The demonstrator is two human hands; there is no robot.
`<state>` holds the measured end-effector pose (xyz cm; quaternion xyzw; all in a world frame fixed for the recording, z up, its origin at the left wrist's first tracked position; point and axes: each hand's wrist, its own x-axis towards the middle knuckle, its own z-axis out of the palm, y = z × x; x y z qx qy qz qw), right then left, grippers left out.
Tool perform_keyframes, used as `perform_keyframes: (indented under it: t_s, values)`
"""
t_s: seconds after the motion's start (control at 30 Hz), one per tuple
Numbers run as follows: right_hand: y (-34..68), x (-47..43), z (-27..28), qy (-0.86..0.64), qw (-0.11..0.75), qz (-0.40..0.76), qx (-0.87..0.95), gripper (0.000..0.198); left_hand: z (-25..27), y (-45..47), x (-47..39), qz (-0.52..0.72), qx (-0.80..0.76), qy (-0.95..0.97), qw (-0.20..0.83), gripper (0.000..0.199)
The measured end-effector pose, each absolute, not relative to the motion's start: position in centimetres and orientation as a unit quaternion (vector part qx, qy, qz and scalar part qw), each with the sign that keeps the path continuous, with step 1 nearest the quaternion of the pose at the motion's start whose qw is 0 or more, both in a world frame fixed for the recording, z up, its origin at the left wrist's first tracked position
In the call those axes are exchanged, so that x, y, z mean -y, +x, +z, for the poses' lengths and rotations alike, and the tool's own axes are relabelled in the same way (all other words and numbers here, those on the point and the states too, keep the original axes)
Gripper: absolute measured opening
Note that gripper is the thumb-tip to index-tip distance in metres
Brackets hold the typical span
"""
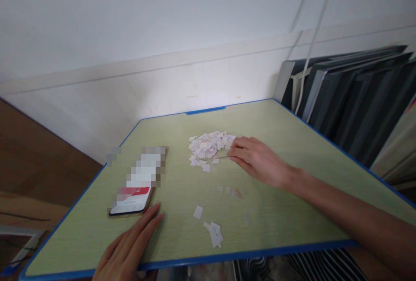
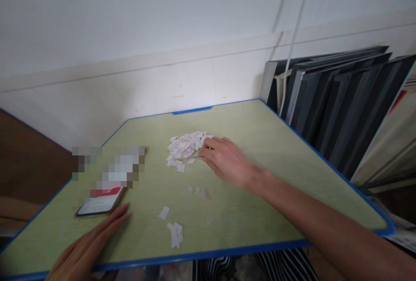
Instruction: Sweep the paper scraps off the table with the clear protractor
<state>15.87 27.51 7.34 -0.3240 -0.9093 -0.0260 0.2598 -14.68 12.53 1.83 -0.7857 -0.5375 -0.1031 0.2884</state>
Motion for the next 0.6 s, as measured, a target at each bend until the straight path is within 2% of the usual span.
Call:
perform_keyframes:
  t_s: [0.1, 0.3, 0.47, 0.6]
  values:
    - [15.98, -27.38, 7.77, -0.314, 0.235, -0.042, 0.919, 0.017, 2.11, -14.72, -12.6, -0.087, 0.526, -0.789, 0.305, 0.05]
    - [16.19, -27.64, 7.61, -0.312, 0.286, -0.026, 0.906, 0.016, 2.04, -14.46, -12.42, -0.092, 0.54, -0.782, 0.298, 0.052]
    - [16.22, -27.73, 7.48, -0.296, 0.245, -0.03, 0.923, 0.018, 1.97, -14.6, -12.4, -0.092, 0.547, -0.78, 0.291, 0.055]
    - [16.07, -27.81, 7.39, -0.294, 0.288, -0.04, 0.911, 0.016, 2.06, -14.69, -12.49, -0.095, 0.538, -0.782, 0.3, 0.053]
